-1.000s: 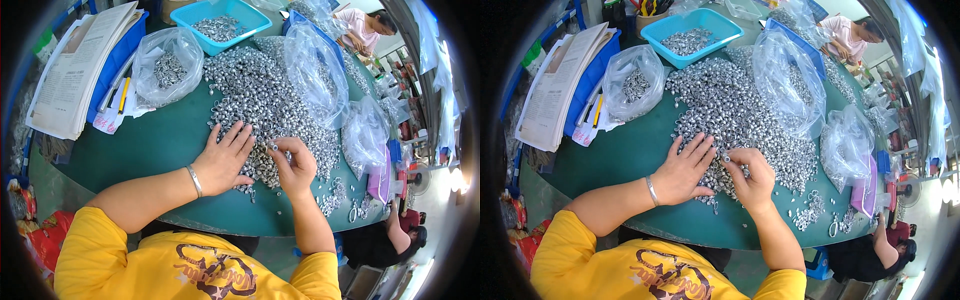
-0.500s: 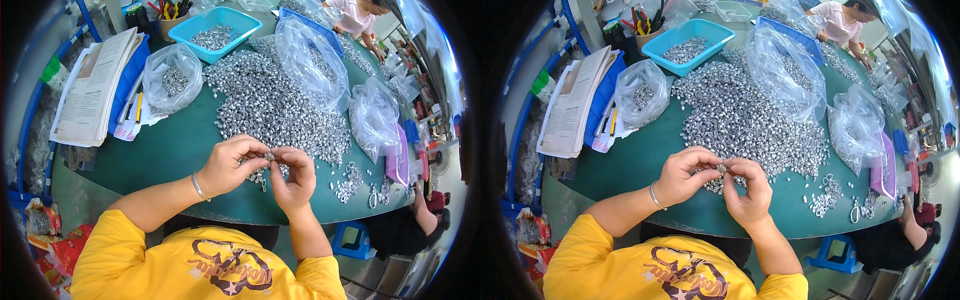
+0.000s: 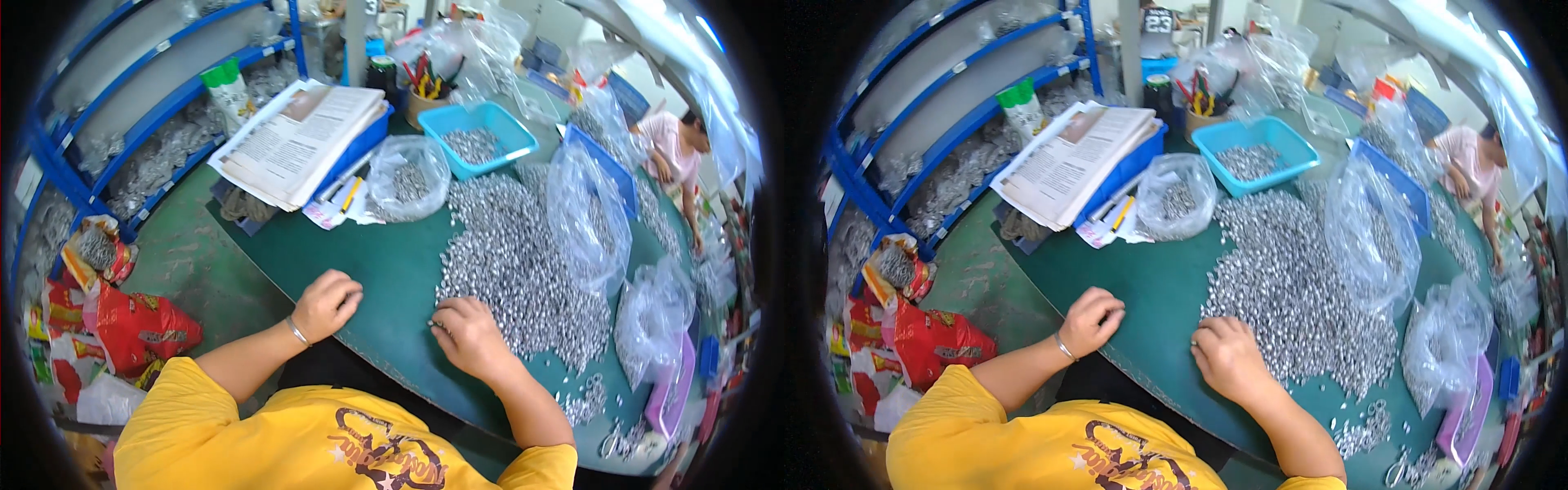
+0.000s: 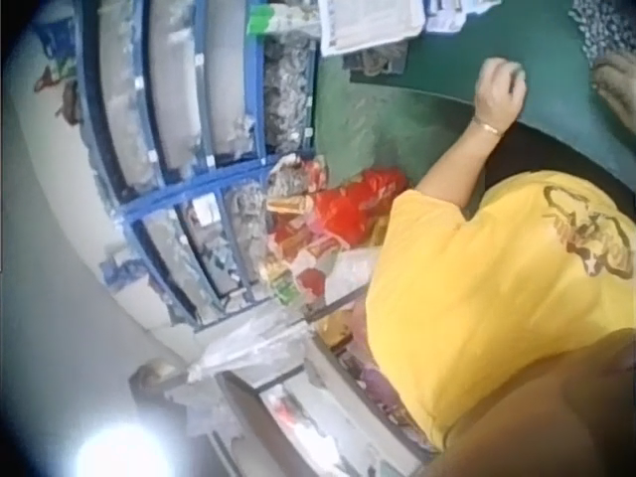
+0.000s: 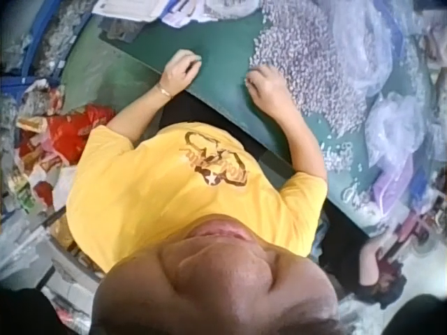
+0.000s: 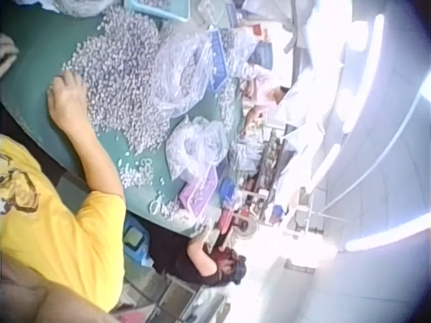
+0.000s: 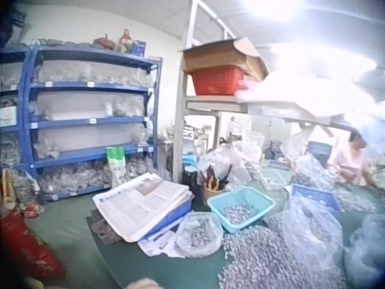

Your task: The person assembles small metal components by hand and using pliers, picking them from a large pile on the table. The person selects specific metal pieces, uses pliers to bend or join them, and sets the finished assemblies aside on the table.

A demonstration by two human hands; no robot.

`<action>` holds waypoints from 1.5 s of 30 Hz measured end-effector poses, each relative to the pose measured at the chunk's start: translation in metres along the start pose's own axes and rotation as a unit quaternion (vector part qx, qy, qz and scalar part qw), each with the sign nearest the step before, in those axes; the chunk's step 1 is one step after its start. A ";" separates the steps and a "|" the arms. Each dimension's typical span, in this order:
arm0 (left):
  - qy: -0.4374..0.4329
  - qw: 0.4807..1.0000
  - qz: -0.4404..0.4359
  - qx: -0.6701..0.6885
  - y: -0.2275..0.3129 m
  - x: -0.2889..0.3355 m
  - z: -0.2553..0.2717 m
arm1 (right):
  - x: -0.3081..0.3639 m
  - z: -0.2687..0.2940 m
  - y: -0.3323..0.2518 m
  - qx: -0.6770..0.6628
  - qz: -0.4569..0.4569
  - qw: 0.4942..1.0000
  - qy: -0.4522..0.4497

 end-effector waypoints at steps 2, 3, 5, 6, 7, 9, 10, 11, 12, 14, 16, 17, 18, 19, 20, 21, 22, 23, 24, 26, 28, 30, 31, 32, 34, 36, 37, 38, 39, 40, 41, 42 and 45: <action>0.007 0.999 -0.030 0.009 0.002 0.000 -0.005 | -0.008 -0.008 -0.003 0.022 0.057 0.997 -0.052; 0.011 0.999 -0.036 0.006 0.002 -0.001 -0.007 | -0.014 -0.009 -0.002 0.027 0.076 0.995 -0.064; 0.017 0.999 -0.032 -0.007 0.002 0.000 -0.004 | -0.030 -0.012 -0.008 0.023 0.116 0.990 -0.074; 0.023 0.999 -0.036 -0.015 0.002 0.001 -0.001 | -0.038 -0.012 -0.011 0.019 0.137 0.988 -0.076; 0.031 0.999 -0.025 -0.022 -0.001 0.004 0.001 | -0.046 -0.014 -0.015 0.013 0.160 0.984 -0.081; 0.038 0.999 0.000 -0.033 -0.006 0.010 0.002 | -0.066 -0.010 -0.026 -0.026 0.191 0.977 -0.090; 0.037 0.998 0.014 -0.040 -0.011 0.011 0.000 | -0.076 -0.011 -0.030 -0.063 0.209 0.971 -0.100; 0.027 0.999 0.018 -0.041 -0.016 0.012 -0.007 | -0.085 -0.010 -0.031 -0.095 0.214 0.966 -0.105; 0.016 0.999 0.023 -0.041 -0.020 0.014 -0.012 | -0.094 -0.009 -0.035 -0.127 0.218 0.961 -0.113; -0.021 0.998 0.026 -0.058 -0.023 0.019 -0.015 | -0.114 -0.009 -0.049 -0.148 0.222 0.958 -0.105; -0.052 0.995 0.057 -0.061 -0.015 0.014 -0.013 | -0.131 -0.014 -0.059 -0.178 0.229 0.953 -0.092; -0.037 0.996 0.053 -0.062 -0.016 0.015 -0.014 | -0.139 -0.018 -0.068 -0.198 0.236 0.946 -0.102; -0.025 0.997 0.044 -0.058 -0.017 0.014 -0.019 | -0.146 -0.022 -0.072 -0.211 0.237 0.941 -0.113; -0.020 0.998 0.043 -0.042 -0.022 0.016 -0.021 | -0.154 -0.029 -0.083 -0.225 0.239 0.936 -0.129; -0.016 0.999 0.042 -0.019 -0.025 0.020 -0.023 | -0.160 -0.036 -0.097 -0.233 0.262 0.926 -0.144; -0.018 0.998 0.055 -0.012 -0.027 0.024 -0.022 | -0.165 -0.043 -0.112 -0.240 0.281 0.916 -0.157; -0.026 0.998 0.061 -0.003 -0.027 0.023 -0.022 | -0.169 -0.047 -0.123 -0.244 0.296 0.909 -0.166; -0.014 0.999 0.043 0.003 -0.024 0.024 -0.019 | -0.173 -0.048 -0.136 -0.239 0.320 0.902 -0.160; -0.027 0.998 0.047 0.007 -0.021 0.024 -0.017 | -0.176 -0.052 -0.144 -0.253 0.334 0.892 -0.167; -0.018 1.000 0.025 -0.007 -0.019 0.022 -0.017 | -0.180 -0.059 -0.158 -0.231 0.370 0.885 -0.163; -0.041 0.997 0.069 -0.005 -0.021 0.016 -0.020 | -0.185 -0.075 -0.164 -0.246 0.371 0.876 -0.187; -0.008 1.000 0.010 -0.006 -0.032 0.022 -0.025 | -0.188 -0.103 -0.183 -0.230 0.379 0.863 -0.242; 0.018 1.000 -0.001 -0.002 -0.029 0.019 -0.021 | -0.189 -0.106 -0.194 -0.201 0.411 0.860 -0.226; 0.048 0.999 -0.006 -0.004 -0.026 0.020 -0.021 | -0.191 -0.115 -0.205 -0.160 0.455 0.851 -0.207; 0.080 0.986 -0.131 -0.060 -0.027 0.018 -0.027 | -0.196 -0.150 -0.224 -0.080 0.530 0.828 -0.166; 0.089 0.974 -0.202 0.048 -0.029 0.016 -0.027 | -0.217 -0.208 -0.203 0.023 0.552 0.818 -0.164; 0.118 0.976 -0.174 0.052 -0.025 0.021 -0.012 | -0.212 -0.219 -0.202 0.024 0.568 0.810 -0.143; 0.148 0.976 -0.148 0.057 -0.022 0.034 0.003 | -0.216 -0.228 -0.201 0.026 0.582 0.804 -0.123; 0.167 0.977 -0.120 0.051 -0.021 0.052 0.018 | -0.213 -0.214 -0.211 0.043 0.578 0.805 -0.128; 0.180 0.978 -0.092 0.048 -0.023 0.072 0.036 | -0.206 -0.197 -0.220 0.060 0.570 0.809 -0.131; 0.197 0.977 -0.066 0.046 -0.031 0.091 0.053 | -0.206 -0.191 -0.221 0.047 0.566 0.812 -0.136; 0.215 0.976 0.021 0.017 -0.054 0.116 0.065 | -0.207 -0.190 -0.218 0.035 0.561 0.815 -0.142; 0.325 0.895 0.306 -0.007 -0.109 0.194 0.119 | -0.226 -0.228 -0.188 0.113 0.525 0.816 -0.213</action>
Point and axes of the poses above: each hand's wrist, its own x-axis away from the middle knuckle, its own z-axis out of the back of the hand, y = z × x, the point moved 6 cm from there along -x, towards the middle knuckle, and after that the axes turned 11 degrees about x, right-handed, at the moved point
